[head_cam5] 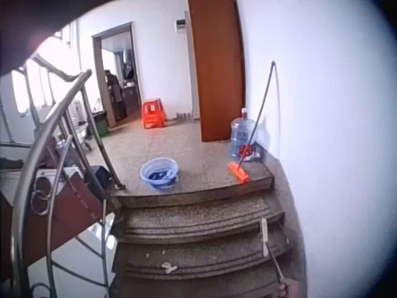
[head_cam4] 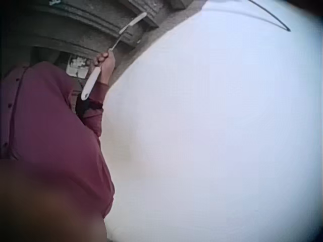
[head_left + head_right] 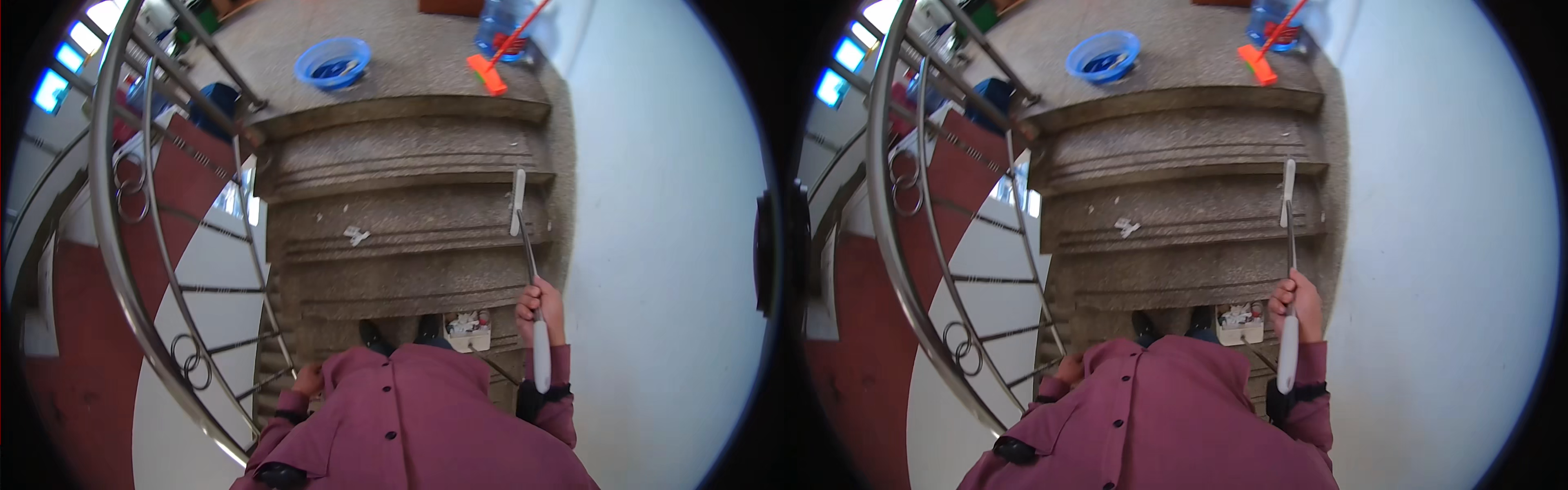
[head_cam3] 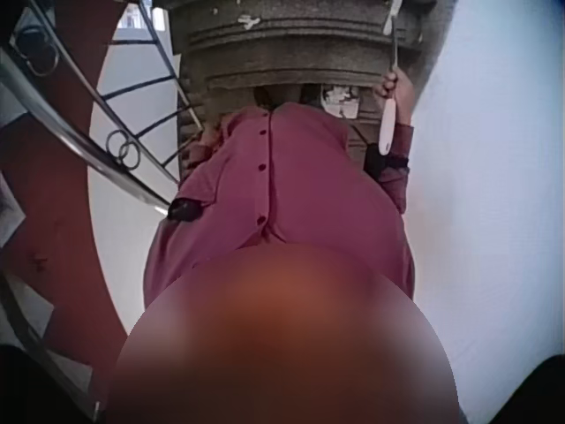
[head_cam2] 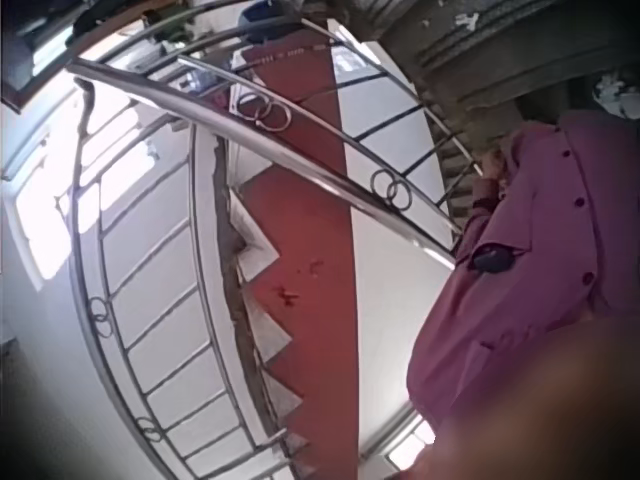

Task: Cleaning dust and debris from a flight of stairs using a brush and a small hand-held dustpan.

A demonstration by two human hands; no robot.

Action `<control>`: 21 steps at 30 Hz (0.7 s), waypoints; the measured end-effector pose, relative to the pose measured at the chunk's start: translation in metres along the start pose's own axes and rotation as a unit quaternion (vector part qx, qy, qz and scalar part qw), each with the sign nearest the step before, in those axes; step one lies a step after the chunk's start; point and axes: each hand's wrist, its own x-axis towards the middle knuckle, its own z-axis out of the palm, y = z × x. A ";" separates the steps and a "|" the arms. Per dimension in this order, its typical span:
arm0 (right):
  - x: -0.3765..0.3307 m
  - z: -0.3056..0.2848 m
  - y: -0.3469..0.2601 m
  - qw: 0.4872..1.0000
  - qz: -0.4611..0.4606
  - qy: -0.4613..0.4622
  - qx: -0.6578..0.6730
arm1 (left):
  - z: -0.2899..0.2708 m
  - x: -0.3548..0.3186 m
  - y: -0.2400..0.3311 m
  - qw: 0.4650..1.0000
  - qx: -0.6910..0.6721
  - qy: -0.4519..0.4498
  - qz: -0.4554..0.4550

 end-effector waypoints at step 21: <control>-0.060 0.047 0.106 0.916 0.326 -0.097 -0.211 | -0.015 -0.034 -0.044 0.992 -0.086 -0.016 -0.095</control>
